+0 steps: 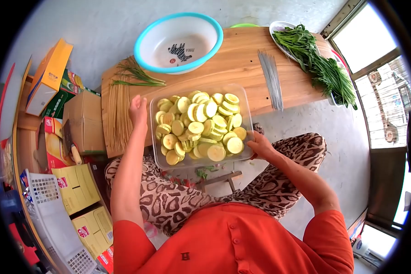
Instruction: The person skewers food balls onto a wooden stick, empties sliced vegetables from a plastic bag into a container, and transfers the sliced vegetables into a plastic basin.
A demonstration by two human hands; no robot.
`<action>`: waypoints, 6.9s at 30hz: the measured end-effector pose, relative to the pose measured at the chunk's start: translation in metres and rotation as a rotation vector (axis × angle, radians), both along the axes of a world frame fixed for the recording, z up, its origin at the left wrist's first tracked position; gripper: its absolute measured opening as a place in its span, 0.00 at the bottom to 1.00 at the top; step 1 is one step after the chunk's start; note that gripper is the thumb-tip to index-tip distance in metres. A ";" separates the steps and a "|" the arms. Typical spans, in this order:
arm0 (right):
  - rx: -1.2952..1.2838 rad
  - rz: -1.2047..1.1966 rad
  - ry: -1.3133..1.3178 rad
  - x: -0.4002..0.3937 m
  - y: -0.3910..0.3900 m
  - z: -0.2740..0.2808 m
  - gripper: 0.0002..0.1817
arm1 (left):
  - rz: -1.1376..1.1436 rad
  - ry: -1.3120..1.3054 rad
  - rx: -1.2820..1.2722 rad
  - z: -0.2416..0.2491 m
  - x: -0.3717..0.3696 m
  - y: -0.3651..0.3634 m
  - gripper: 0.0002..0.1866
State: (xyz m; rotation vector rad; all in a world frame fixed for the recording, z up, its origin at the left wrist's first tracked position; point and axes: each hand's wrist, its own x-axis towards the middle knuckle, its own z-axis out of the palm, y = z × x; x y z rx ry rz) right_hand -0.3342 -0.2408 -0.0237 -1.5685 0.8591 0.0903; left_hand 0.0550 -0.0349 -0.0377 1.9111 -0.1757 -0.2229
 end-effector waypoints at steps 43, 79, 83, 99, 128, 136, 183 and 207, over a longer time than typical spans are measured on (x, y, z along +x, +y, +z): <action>0.041 -0.374 -0.190 -0.164 0.061 -0.008 0.31 | -0.498 -0.970 0.658 0.039 -0.039 -0.095 0.15; 0.035 -0.511 -0.314 -0.025 -0.019 0.192 0.15 | -0.420 1.069 -0.949 0.053 -0.185 -0.018 0.16; -0.093 -0.386 -0.189 0.015 -0.046 0.210 0.15 | -0.399 1.180 -0.948 0.049 -0.178 -0.032 0.15; -0.395 -0.087 -0.173 0.107 -0.027 0.272 0.18 | -0.219 1.370 -1.123 0.051 -0.192 -0.087 0.08; -1.365 0.302 -0.278 0.135 0.113 0.274 0.40 | -0.466 1.572 -1.190 0.032 -0.186 -0.151 0.08; -1.393 0.292 -0.356 0.114 0.118 0.285 0.41 | -0.675 1.418 -1.249 0.075 -0.205 -0.186 0.09; 0.614 -0.858 -0.610 0.035 -0.194 0.068 0.37 | -0.834 -0.744 0.459 0.081 -0.214 0.041 0.20; 0.322 -0.653 -0.314 0.226 -0.275 -0.040 0.21 | -0.834 -0.672 0.559 0.076 -0.205 0.057 0.15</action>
